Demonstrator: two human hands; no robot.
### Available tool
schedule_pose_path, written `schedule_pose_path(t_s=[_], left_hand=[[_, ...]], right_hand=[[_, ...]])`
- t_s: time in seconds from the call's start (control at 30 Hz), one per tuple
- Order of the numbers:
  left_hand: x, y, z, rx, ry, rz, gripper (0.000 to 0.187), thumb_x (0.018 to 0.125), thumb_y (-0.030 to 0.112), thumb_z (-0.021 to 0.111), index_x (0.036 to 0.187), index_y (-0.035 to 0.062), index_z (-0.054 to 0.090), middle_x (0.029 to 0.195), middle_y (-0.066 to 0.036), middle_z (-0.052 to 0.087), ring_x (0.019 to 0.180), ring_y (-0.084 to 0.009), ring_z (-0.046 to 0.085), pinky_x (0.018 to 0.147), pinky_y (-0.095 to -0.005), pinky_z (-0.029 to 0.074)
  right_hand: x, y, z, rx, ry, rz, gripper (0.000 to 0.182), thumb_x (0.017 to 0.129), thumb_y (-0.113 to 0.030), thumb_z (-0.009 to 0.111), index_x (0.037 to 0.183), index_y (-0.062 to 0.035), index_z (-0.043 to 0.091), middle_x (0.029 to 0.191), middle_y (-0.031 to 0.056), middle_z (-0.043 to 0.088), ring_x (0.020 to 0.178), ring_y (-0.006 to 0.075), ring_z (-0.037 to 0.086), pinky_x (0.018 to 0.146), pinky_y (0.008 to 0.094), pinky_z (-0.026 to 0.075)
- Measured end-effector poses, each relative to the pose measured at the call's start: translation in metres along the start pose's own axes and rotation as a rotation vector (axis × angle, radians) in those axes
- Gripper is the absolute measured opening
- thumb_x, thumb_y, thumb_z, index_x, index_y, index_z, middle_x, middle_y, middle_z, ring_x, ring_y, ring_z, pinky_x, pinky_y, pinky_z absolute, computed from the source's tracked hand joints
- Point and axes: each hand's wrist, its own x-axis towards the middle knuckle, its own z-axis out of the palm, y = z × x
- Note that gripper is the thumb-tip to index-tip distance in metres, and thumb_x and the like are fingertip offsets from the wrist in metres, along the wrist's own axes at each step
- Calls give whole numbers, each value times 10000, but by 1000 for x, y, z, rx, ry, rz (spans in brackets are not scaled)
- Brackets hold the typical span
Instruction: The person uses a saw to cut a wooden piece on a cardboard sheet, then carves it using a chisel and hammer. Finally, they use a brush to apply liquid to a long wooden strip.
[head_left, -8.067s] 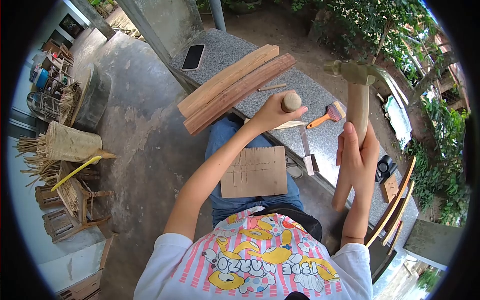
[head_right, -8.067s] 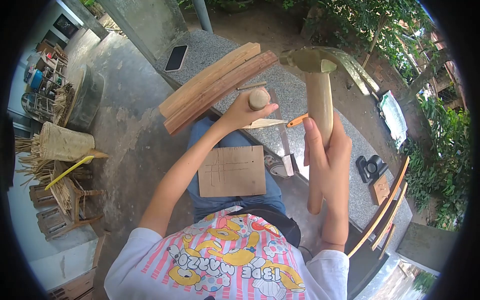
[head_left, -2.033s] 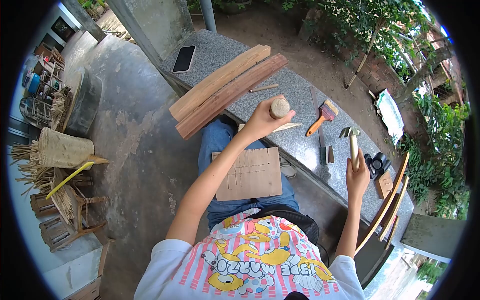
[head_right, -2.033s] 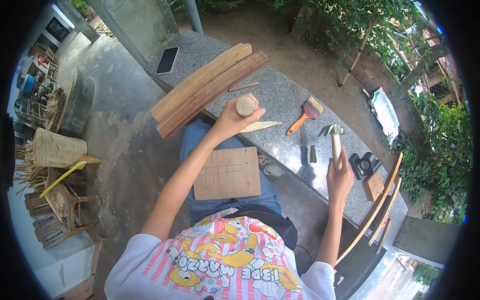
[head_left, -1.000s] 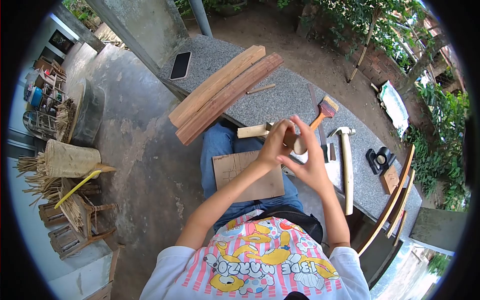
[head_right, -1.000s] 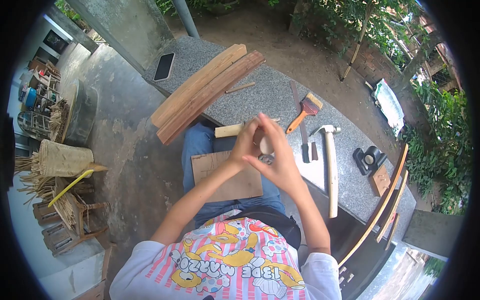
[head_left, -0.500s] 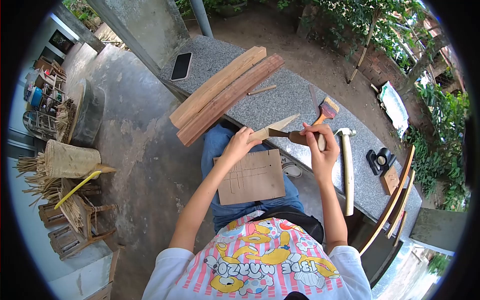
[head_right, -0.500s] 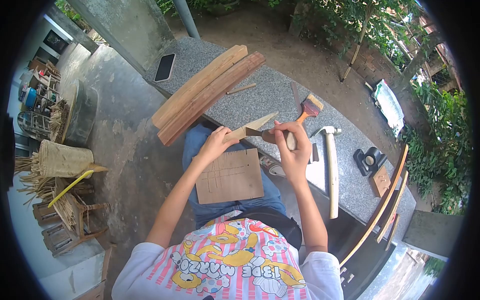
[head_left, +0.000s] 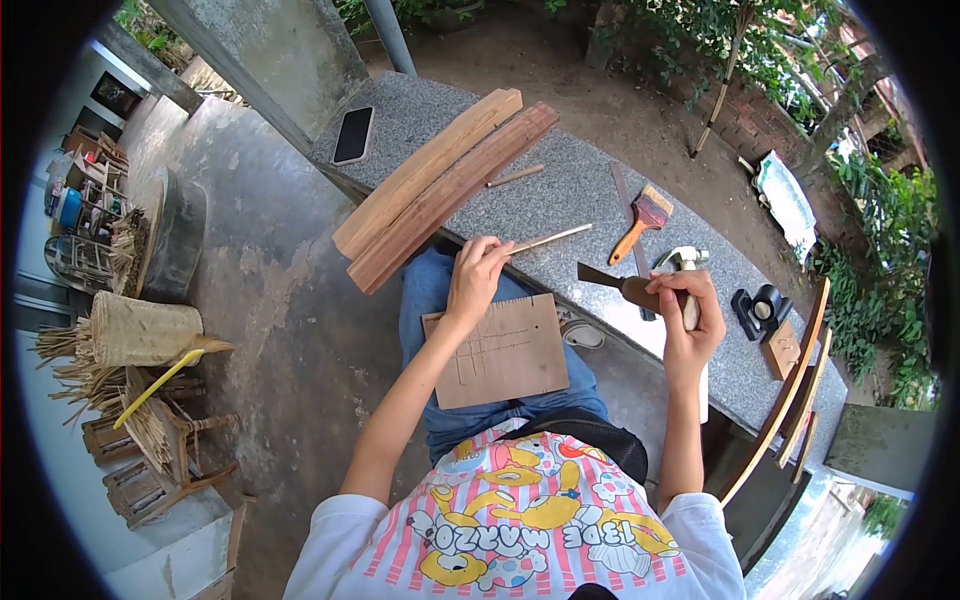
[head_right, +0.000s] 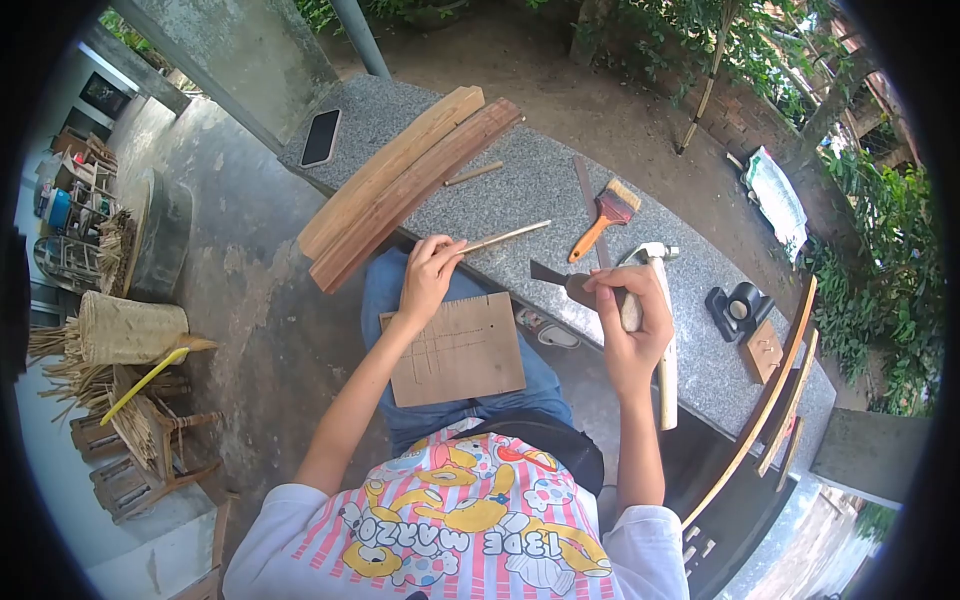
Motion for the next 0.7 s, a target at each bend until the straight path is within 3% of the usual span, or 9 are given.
schedule_pose_path(t_s=[0.1,0.23,0.43,0.7], left_hand=[[-7,5,10,150,-16,177,473,825,-31,618,1280,95,631,1177,-57,605,1090,-249,569,943,-395,436],[-16,1,21,213,-63,252,518,842,3,629,1346,110,581,1304,-68,559,1169,-253,535,974,-392,418],[-16,2,22,221,-55,220,455,897,71,635,1347,112,575,1323,-68,550,1183,-244,527,979,-392,417],[-18,-3,23,209,-51,220,492,869,34,627,1352,106,565,1356,-75,533,1199,-256,517,987,-389,428]], right_hand=[[-1,-1,0,5,1,14,93,860,70,622,923,2,626,878,90,653,891,197,662,846,323,502],[6,4,4,-13,-46,-30,100,853,70,629,923,-1,628,880,90,655,873,190,658,813,317,501],[29,19,33,-7,-210,-126,113,831,73,647,914,-3,638,866,85,653,807,172,653,737,288,496],[44,31,60,-4,-325,-161,123,809,86,651,892,-4,641,829,77,648,765,171,650,685,282,492]])
